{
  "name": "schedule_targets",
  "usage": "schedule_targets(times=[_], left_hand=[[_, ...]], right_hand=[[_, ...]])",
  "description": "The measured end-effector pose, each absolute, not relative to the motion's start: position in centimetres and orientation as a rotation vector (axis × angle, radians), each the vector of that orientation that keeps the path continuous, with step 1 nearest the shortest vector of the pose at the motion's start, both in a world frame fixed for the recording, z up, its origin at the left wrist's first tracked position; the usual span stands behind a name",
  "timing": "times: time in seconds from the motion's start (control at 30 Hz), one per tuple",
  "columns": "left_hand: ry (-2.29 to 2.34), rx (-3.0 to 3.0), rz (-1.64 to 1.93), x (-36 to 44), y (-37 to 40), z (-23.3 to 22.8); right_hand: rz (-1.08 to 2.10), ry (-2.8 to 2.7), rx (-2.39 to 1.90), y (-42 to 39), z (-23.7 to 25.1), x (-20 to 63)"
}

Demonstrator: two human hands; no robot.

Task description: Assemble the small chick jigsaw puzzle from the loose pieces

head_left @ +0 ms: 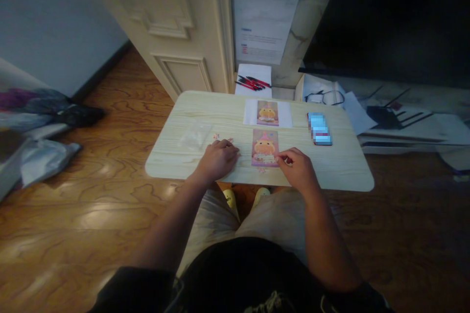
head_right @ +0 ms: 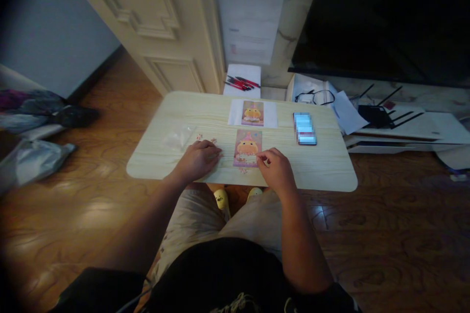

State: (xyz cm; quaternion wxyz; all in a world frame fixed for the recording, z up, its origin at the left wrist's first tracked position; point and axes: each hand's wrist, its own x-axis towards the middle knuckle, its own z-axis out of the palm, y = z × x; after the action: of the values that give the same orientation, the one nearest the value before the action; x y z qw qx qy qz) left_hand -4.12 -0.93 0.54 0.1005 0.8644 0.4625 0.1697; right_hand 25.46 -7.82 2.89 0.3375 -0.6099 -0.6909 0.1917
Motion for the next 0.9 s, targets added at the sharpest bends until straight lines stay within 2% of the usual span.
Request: schedule_targets(times=[0.27, 0.47, 0.7, 0.9], left_hand=[[1.362, 2.295, 0.537, -3.0, -1.0, 1.4], [1.118, 2.12, 0.68, 1.8, -2.1, 2.2], [1.029, 2.036, 0.678, 4.4, -1.9, 1.2], [1.067, 2.095, 0.666, 4.5, -1.2, 1.3]], right_hand=[[0.487, -1.74, -1.625, -8.2, 2.5, 26.5], [0.642, -1.656, -1.598, -8.1, 2.2, 25.5], [0.77, -1.586, -1.604, -7.5, 1.6, 25.1], [0.737, -1.584, -1.633, -7.1, 1.5, 25.6]])
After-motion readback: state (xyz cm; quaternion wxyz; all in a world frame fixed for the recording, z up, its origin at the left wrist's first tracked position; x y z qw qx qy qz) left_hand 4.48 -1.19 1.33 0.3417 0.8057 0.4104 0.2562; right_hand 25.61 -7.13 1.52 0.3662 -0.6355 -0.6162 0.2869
